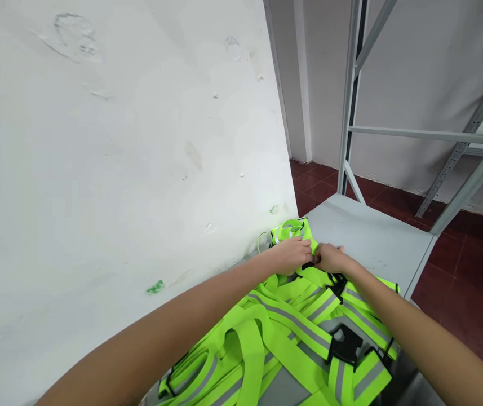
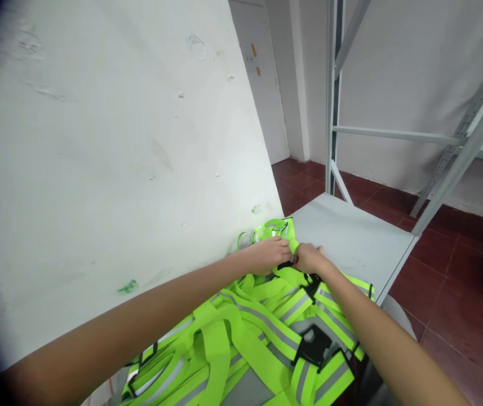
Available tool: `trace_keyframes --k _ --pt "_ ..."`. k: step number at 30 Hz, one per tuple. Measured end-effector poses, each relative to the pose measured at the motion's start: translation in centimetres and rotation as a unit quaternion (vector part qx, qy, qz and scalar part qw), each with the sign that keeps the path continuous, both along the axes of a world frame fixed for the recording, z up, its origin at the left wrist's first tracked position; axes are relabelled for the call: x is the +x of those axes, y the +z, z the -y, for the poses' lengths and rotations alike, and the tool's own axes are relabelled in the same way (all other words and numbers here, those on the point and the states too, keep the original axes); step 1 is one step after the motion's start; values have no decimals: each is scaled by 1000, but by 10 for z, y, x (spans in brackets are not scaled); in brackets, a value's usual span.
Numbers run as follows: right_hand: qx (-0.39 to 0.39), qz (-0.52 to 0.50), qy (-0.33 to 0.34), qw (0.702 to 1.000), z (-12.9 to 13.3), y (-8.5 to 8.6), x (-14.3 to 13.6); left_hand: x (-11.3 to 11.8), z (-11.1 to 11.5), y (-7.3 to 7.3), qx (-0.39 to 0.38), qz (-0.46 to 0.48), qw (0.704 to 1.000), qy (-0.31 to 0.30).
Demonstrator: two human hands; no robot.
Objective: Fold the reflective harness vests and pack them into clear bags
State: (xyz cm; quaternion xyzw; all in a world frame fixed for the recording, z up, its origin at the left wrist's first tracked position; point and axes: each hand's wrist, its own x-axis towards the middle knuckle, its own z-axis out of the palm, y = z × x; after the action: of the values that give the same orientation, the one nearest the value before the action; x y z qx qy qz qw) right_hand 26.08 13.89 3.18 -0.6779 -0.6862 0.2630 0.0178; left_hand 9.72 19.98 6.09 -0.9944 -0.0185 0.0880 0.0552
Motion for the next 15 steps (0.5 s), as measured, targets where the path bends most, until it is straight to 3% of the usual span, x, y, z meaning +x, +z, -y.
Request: trace_keyframes --k 15 --pt "7 -48 -7 999 5 0 5 -2 1 -5 22 11 1000 -7"
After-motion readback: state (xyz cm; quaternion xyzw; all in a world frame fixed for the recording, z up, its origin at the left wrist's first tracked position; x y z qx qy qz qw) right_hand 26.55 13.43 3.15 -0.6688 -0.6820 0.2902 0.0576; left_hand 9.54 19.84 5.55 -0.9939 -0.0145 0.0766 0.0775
